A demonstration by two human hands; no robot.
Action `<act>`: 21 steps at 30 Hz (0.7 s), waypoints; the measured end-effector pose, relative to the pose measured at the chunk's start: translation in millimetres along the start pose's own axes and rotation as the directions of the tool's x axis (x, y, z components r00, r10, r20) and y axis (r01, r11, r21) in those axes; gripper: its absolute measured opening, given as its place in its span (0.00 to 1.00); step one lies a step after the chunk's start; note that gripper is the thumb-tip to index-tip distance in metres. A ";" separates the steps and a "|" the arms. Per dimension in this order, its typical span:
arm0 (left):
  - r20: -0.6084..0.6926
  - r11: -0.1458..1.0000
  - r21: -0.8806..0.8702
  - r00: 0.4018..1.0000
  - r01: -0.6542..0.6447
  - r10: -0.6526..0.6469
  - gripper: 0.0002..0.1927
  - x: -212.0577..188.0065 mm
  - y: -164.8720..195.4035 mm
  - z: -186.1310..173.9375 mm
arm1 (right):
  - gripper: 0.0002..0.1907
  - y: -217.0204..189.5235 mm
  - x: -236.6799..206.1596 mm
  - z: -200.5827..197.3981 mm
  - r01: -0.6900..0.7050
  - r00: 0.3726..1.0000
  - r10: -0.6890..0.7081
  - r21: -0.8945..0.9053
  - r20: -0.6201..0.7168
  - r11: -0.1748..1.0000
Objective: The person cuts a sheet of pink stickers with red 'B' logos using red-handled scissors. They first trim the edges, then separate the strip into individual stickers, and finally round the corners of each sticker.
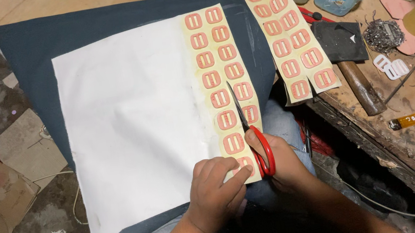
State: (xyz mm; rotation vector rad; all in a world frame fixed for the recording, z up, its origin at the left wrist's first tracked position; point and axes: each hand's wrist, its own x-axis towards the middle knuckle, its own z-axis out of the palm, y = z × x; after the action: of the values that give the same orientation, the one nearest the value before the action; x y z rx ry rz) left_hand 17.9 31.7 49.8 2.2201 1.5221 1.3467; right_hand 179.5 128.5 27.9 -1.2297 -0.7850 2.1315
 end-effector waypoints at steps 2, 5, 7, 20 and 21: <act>0.000 1.000 0.004 1.000 0.000 0.000 0.20 0.0 0.1 -1.0 | 0.26 1.3 5.3 -0.1 0.021 1.000 -0.022 -0.008 -0.016 1.000; -0.002 1.000 0.013 1.000 -0.001 0.001 0.20 -0.6 -1.2 -2.1 | 0.24 7.1 8.1 -3.6 0.037 0.998 -0.038 -0.023 -0.049 0.999; 0.000 1.000 0.008 1.000 0.003 -0.003 0.19 -1.4 -1.8 -2.6 | 0.22 9.1 8.5 -7.2 0.034 0.997 -0.040 -0.074 -0.070 0.997; -0.028 1.000 0.010 0.999 -0.019 0.020 0.19 -3.6 -1.9 -4.4 | 0.25 -12.8 24.0 12.4 0.041 0.995 -0.048 -0.074 -0.093 0.996; -0.035 1.000 0.013 0.999 -0.017 0.017 0.19 -4.0 -1.8 -3.9 | 0.26 -11.6 23.8 12.2 0.065 0.993 -0.074 -0.102 -0.089 0.993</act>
State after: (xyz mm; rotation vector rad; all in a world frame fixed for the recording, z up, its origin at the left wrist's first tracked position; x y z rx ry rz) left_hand 13.5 28.0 48.9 2.2330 1.5309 1.3922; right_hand 160.4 150.5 27.8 -1.3221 -0.8892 1.9859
